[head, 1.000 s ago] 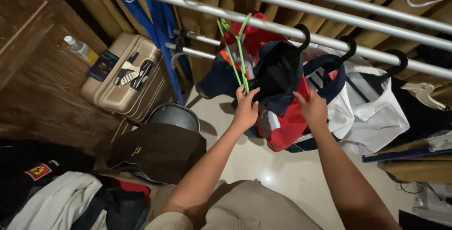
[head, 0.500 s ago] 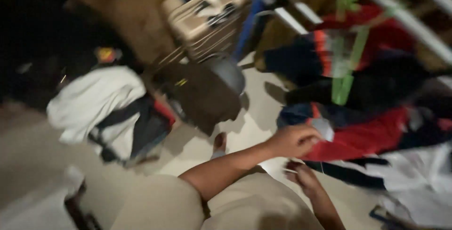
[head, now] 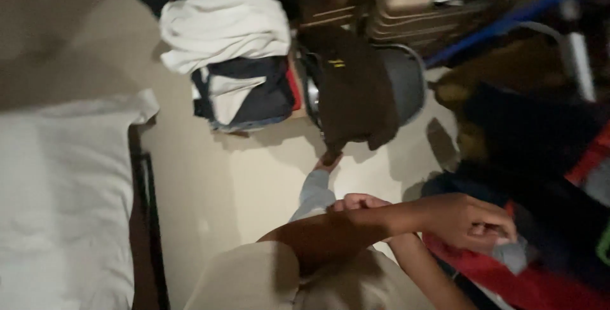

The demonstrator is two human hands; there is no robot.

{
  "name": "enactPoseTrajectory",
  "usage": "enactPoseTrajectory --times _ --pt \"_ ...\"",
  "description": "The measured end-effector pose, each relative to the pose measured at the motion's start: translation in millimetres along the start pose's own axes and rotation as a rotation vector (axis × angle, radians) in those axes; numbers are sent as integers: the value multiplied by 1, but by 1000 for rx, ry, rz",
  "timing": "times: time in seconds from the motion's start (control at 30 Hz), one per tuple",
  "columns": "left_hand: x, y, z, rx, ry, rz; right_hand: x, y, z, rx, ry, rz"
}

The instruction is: The person is taking various items of laundry from a pile on the floor, putting them onto plastic hangers, and hanging them on a metal drying rack.

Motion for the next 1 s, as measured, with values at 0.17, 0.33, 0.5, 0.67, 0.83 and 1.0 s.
enactPoseTrajectory --times 0.17,0.33,0.5,0.67,0.83,1.0 --pt "-60 -113 96 -181 -154 -291 62 21 17 221 144 -21" --pt "-159 -276 192 428 -764 -1008 114 5 74 -162 39 -174" --pt "-217 -357 238 359 -1157 -1211 147 21 113 -324 -2 -317" --pt "-226 -399 311 -40 -1121 -1230 194 31 140 -566 -65 -369" --pt "-239 -418 376 -175 -1218 -1204 227 78 180 -721 -158 -349" --pt "-187 -380 297 -166 -778 -1373 256 127 219 -917 -337 -282"
Point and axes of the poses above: each hand's wrist, its own x-axis towards the middle knuckle, its own y-axis out of the palm, z = x × y, the point moved 5 cm from there along x, towards the middle knuckle, and after that the axes turned 4 degrees about -x, right-handed, at the moved point
